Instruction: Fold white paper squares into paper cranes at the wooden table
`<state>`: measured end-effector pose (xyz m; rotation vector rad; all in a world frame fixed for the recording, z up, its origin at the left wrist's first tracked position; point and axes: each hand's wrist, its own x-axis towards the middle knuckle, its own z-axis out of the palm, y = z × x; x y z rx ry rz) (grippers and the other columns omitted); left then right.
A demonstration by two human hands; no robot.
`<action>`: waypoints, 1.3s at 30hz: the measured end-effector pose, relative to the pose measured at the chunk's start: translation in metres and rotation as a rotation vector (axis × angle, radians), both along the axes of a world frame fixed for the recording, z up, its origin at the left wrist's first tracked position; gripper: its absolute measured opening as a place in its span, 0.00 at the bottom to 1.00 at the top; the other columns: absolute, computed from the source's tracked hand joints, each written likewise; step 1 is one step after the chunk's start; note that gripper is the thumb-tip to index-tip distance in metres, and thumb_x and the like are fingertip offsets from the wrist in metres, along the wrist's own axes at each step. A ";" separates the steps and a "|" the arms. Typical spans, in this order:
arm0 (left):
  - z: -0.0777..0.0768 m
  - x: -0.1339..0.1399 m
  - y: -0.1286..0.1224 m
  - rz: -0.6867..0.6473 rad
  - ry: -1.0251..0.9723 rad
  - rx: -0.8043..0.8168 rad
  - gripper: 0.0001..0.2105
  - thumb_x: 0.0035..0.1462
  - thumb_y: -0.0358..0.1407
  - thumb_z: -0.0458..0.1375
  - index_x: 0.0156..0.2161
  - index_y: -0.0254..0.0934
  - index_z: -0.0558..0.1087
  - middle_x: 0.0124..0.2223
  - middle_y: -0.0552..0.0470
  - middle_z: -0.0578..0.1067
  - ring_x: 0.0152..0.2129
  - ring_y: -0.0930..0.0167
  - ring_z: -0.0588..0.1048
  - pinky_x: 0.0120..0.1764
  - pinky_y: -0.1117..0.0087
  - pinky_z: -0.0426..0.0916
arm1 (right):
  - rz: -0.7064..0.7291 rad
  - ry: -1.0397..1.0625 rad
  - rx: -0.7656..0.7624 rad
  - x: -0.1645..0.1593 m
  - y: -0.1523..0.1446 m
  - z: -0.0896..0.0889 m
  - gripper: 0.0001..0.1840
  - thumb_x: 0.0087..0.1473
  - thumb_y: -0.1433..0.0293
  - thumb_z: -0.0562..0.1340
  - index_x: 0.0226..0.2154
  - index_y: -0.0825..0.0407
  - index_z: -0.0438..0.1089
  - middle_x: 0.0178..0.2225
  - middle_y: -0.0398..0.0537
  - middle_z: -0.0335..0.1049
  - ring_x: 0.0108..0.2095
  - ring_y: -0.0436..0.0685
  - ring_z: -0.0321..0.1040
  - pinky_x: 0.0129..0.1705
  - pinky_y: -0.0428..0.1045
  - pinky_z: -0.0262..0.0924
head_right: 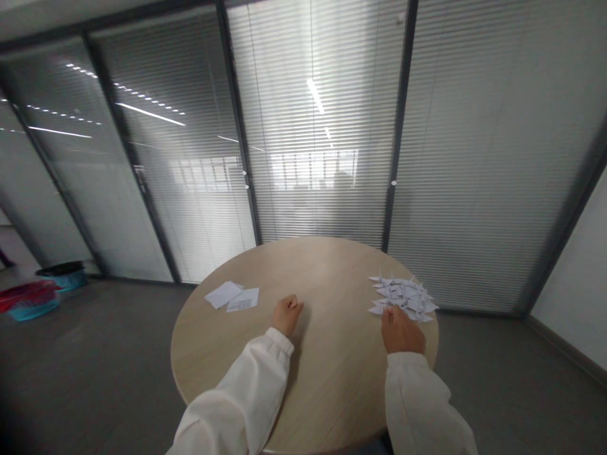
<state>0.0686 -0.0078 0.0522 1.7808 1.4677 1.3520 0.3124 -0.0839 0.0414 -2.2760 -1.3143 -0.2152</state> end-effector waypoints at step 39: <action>-0.005 -0.007 0.002 0.130 0.252 0.132 0.08 0.44 0.25 0.46 0.19 0.35 0.60 0.17 0.60 0.54 0.16 0.77 0.54 0.23 0.76 0.49 | 0.645 -0.360 0.309 -0.057 0.026 -0.016 0.23 0.59 0.66 0.42 0.23 0.53 0.65 0.20 0.46 0.68 0.22 0.49 0.63 0.25 0.43 0.49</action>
